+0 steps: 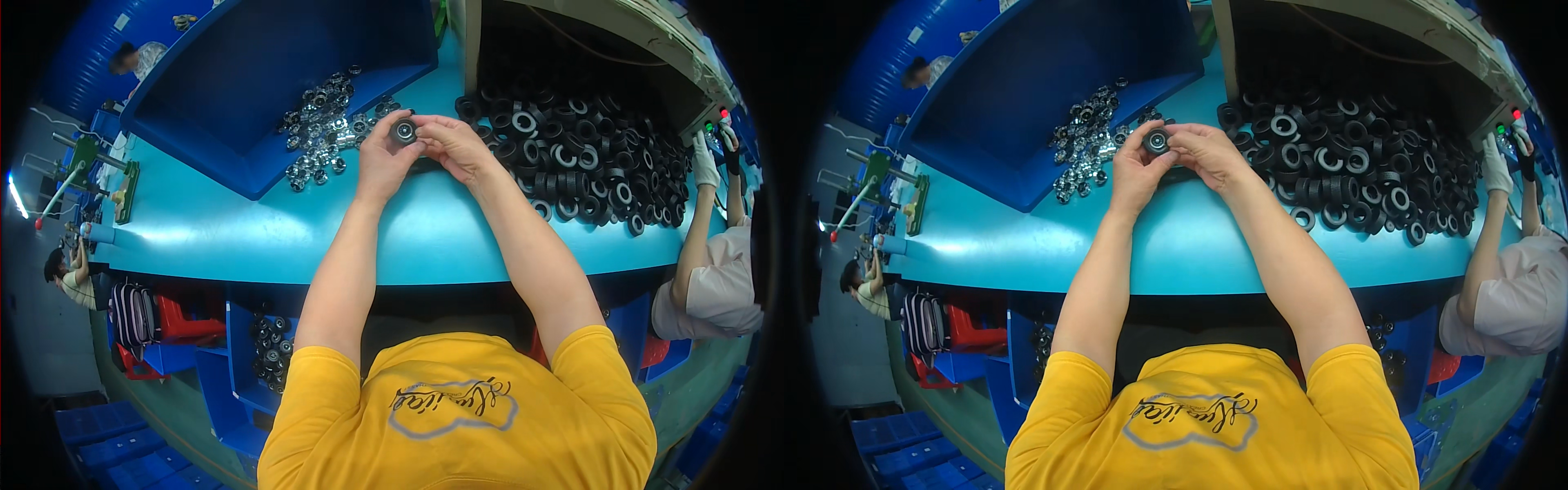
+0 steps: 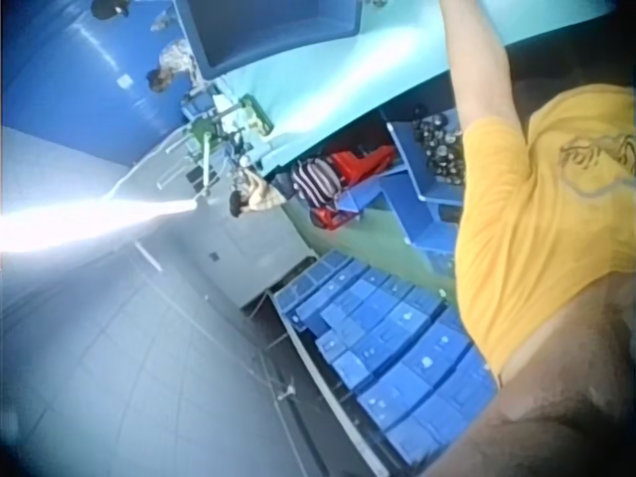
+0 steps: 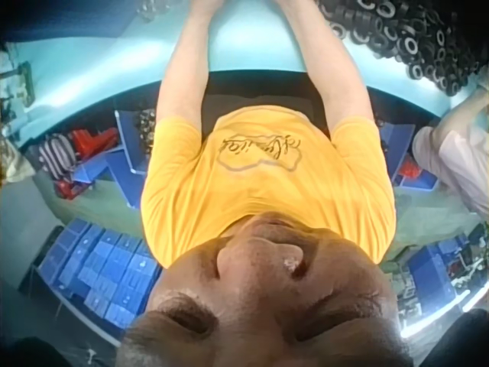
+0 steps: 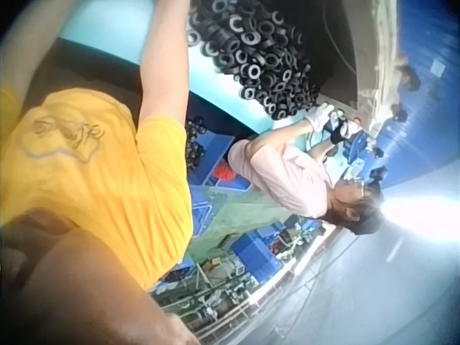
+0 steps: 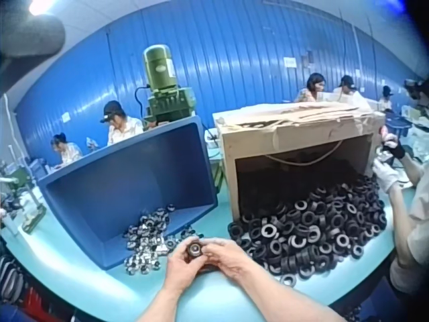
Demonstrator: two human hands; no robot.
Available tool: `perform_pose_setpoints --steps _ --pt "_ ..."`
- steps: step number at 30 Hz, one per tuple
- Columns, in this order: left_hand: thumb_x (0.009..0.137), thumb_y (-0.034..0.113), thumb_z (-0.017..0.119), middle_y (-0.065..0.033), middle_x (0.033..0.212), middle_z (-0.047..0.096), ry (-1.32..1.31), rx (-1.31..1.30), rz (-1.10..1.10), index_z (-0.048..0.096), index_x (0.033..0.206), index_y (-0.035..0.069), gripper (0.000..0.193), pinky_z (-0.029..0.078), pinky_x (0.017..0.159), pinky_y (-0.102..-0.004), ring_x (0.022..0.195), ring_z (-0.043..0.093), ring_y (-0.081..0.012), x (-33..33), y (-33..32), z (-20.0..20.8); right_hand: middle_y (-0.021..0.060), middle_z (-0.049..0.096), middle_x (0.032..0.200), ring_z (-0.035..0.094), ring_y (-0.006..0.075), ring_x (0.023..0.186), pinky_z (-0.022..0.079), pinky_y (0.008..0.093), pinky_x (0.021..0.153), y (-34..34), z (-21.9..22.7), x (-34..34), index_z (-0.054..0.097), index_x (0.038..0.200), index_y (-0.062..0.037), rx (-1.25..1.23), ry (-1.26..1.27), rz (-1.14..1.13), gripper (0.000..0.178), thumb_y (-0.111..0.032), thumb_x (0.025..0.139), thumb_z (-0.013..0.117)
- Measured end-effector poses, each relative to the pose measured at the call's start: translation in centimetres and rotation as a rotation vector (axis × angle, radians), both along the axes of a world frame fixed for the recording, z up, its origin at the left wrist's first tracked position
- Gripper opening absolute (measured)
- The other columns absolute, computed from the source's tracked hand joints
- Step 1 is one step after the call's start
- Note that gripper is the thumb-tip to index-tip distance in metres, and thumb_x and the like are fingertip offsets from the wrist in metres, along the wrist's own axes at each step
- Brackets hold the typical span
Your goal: Fitting small metal bearings or rings into larger black rubber circular components on a factory assembly line.
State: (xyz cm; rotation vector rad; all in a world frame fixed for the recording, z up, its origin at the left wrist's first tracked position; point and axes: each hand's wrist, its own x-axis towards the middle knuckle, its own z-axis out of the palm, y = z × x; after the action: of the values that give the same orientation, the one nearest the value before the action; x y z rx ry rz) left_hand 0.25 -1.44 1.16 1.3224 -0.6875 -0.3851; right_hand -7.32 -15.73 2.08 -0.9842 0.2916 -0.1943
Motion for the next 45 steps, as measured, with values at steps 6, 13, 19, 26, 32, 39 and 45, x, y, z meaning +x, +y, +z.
perform_pose_setpoints --steps 6,13,19,26,32,39,45 --pt "0.086 -0.003 0.076 -0.0082 0.118 0.071 -0.075 0.1 0.045 0.062 0.134 0.002 0.05 0.057 0.088 -0.0275 0.104 0.069 -0.0145 0.4 0.0 -0.3 0.0144 0.072 0.111 0.071 0.0199 0.101 0.059 0.031 0.09 0.2 0.2 0.2 0.069 0.117 0.0074 -0.152 0.016 -0.034 0.034 -0.007 0.087 0.075" --pt "0.083 -0.001 0.078 -0.0067 0.103 0.076 -0.429 0.27 0.194 0.065 0.133 0.006 0.052 0.057 0.076 -0.0258 0.086 0.07 -0.01 -0.1 0.0 -0.6 0.0121 0.072 0.107 0.071 0.0182 0.094 0.061 0.0325 0.085 0.6 0.3 0.4 0.069 0.118 0.006 -0.194 0.08 -0.095 0.031 0.002 0.086 0.069" --pt "0.08 0.001 0.08 -0.0071 0.096 0.077 -0.765 0.449 0.34 0.065 0.134 0.008 0.056 0.056 0.071 -0.0275 0.081 0.071 -0.0099 -0.4 0.1 -1.0 0.0171 0.072 0.106 0.072 0.0216 0.092 0.061 0.0313 0.079 1.0 -0.4 1.0 0.068 0.114 0.0098 -0.378 0.06 -0.132 0.03 -0.001 0.086 0.071" --pt "0.084 0.002 0.081 -0.0063 0.107 0.075 -0.168 0.144 0.071 0.062 0.137 0.005 0.057 0.056 0.077 -0.0241 0.091 0.07 -0.0093 0.3 0.0 -0.5 0.0141 0.071 0.107 0.072 0.018 0.094 0.061 0.032 0.089 0.0 -0.2 0.1 0.066 0.12 0.0076 -0.119 0.048 -0.011 0.033 -0.008 0.091 0.07" --pt "0.089 -0.003 0.074 -0.0099 0.114 0.072 -0.161 0.129 0.052 0.052 0.141 0.004 0.058 0.057 0.079 -0.0263 0.097 0.07 -0.0124 1.1 0.0 -1.2 0.0138 0.072 0.109 0.072 0.0189 0.097 0.06 0.0318 0.091 0.1 -0.3 0.4 0.065 0.121 0.0072 -0.1 0.032 0.002 0.038 -0.018 0.094 0.073" --pt "0.099 0.009 0.066 -0.0061 0.104 0.071 -0.013 0.092 -0.01 0.052 0.142 0.003 0.045 0.05 0.054 -0.0227 0.075 0.062 -0.0082 0.7 0.4 0.5 0.0141 0.072 0.108 0.072 0.0211 0.097 0.06 0.0308 0.088 -0.1 -0.4 0.5 0.066 0.119 0.0065 -0.139 0.026 -0.096 0.035 -0.016 0.093 0.074" --pt "0.106 0.023 0.056 -0.0041 0.083 0.069 0.172 0.057 0.039 0.068 0.126 0.001 0.031 0.046 0.049 -0.0217 0.062 0.058 -0.0069 1.5 0.9 -0.2 0.0146 0.072 0.105 0.071 0.0192 0.092 0.061 0.0303 0.082 0.8 0.1 0.5 0.067 0.117 0.0057 -0.347 -0.019 -0.111 0.032 -0.015 0.093 0.074"
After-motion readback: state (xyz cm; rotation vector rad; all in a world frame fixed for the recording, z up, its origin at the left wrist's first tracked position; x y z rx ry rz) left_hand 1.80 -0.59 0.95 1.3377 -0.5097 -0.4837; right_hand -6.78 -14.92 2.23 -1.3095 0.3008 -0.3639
